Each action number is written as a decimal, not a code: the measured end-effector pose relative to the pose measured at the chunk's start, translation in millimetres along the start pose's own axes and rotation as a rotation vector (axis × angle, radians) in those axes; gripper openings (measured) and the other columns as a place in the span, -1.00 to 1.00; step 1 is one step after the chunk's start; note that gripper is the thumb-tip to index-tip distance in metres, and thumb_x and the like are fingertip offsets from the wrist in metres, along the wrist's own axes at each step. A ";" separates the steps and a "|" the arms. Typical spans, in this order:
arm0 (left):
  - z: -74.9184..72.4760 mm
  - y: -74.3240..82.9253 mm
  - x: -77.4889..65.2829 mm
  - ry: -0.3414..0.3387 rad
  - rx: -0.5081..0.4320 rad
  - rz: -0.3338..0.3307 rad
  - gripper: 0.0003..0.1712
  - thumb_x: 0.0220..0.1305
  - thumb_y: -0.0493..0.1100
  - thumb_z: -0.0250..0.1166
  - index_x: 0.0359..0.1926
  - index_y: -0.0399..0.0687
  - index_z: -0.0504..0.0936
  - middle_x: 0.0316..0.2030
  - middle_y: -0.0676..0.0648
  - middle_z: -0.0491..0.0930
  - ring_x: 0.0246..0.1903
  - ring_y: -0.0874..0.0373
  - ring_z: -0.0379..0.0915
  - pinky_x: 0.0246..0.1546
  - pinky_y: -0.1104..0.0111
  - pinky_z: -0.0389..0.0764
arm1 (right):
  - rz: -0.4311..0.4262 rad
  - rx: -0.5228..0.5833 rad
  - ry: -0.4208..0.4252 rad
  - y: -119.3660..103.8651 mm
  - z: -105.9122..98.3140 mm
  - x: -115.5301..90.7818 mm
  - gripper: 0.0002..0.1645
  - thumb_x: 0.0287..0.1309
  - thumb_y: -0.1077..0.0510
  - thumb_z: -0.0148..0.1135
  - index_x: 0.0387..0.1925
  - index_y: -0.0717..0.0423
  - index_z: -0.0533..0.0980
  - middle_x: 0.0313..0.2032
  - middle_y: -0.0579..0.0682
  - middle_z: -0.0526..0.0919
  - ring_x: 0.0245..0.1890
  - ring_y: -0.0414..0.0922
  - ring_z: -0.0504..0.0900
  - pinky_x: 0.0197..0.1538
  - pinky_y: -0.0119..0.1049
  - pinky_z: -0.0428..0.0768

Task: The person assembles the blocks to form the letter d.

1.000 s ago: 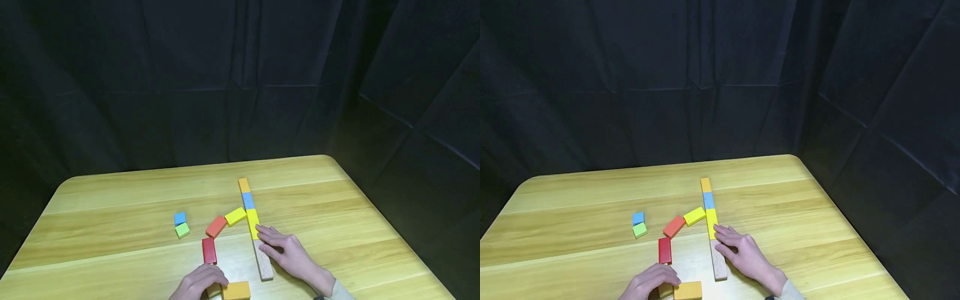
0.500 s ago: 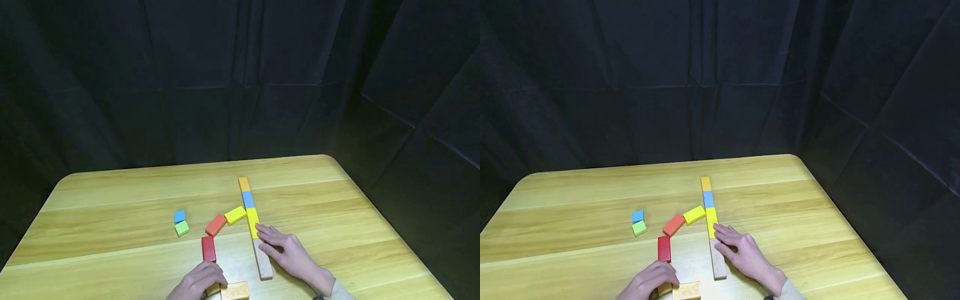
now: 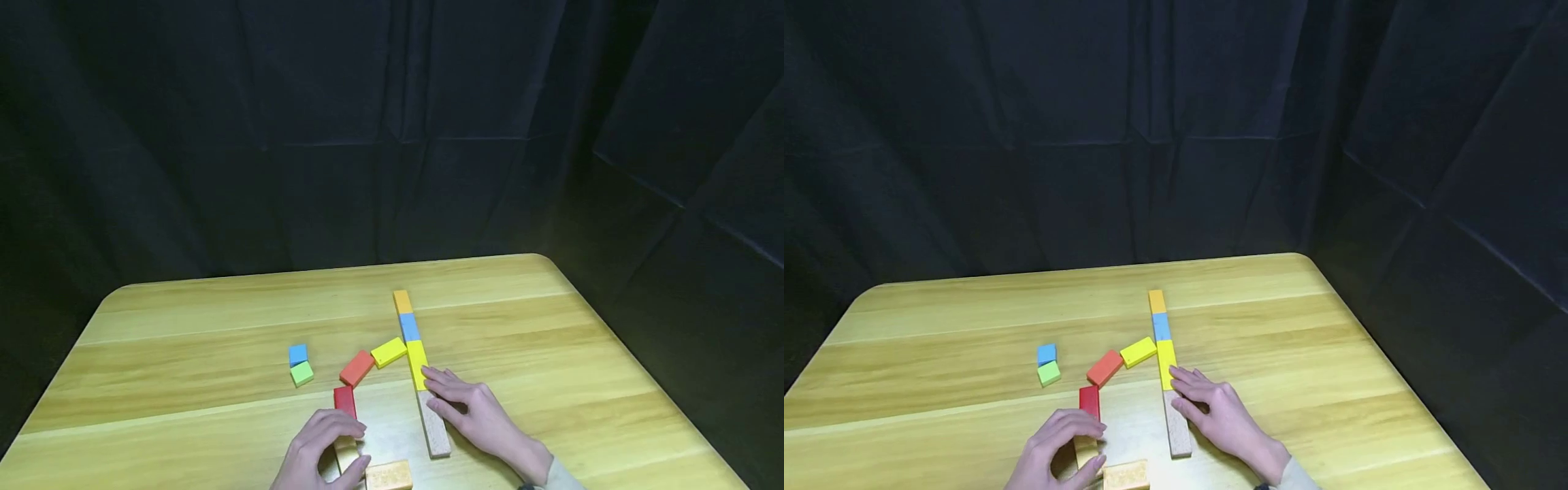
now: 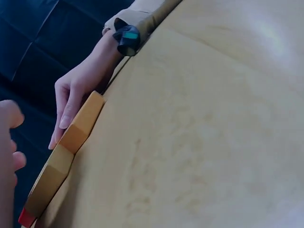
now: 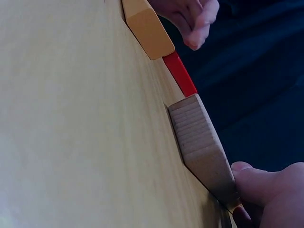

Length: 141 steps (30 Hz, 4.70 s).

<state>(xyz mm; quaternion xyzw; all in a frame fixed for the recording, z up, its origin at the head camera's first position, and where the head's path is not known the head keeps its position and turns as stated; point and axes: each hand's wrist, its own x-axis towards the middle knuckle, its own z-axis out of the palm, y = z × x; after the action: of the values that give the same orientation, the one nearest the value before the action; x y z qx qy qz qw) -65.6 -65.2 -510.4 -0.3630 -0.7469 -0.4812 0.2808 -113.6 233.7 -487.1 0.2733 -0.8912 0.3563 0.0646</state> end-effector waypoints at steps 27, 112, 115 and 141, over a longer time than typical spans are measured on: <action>-72.6 -63.8 51.4 -0.006 0.173 -0.803 -0.50 0.17 -0.49 0.28 0.17 -0.28 0.56 0.09 -0.29 0.62 0.15 -0.22 0.52 0.26 -0.06 0.45 | 0.040 0.015 -0.005 -0.3 2.6 -2.7 -0.53 0.34 -0.05 0.25 0.14 0.13 0.61 0.28 -0.16 0.54 0.30 0.13 0.47 0.30 0.10 0.42; 33.2 46.0 46.1 -0.447 -0.146 -0.427 -0.71 0.05 -0.22 0.54 -0.21 -0.04 0.63 -0.28 0.15 0.69 -0.27 0.48 0.56 -0.22 0.57 0.62 | 0.023 -0.002 -0.008 0.1 1.9 -3.7 -0.55 0.35 -0.03 0.25 0.14 0.13 0.62 0.27 -0.14 0.55 0.28 0.14 0.49 0.27 0.12 0.46; 36.6 45.6 43.4 -0.470 -0.099 -0.390 -0.72 0.05 -0.18 0.55 -0.23 -0.04 0.64 -0.31 0.15 0.69 -0.29 0.51 0.54 -0.26 0.63 0.58 | 0.028 0.000 -0.011 -0.3 1.7 -3.8 -0.54 0.35 -0.04 0.24 0.14 0.12 0.62 0.27 -0.14 0.55 0.28 0.13 0.49 0.27 0.12 0.46; 37.6 41.6 33.3 -0.522 -0.022 -0.276 -0.58 0.07 0.15 0.48 -0.19 -0.02 0.65 -0.25 0.13 0.68 -0.21 0.50 0.49 -0.19 0.61 0.56 | 0.023 0.004 -0.002 1.4 1.9 -4.7 -0.55 0.35 -0.04 0.24 0.14 0.11 0.62 0.28 -0.16 0.54 0.29 0.11 0.48 0.27 0.11 0.46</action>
<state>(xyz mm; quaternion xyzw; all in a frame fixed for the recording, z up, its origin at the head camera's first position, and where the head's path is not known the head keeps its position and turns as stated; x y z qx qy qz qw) -53.8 -10.1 -477.7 -0.3726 -0.8309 -0.4131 0.0073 -110.3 235.4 -490.8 0.2632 -0.8936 0.3586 0.0592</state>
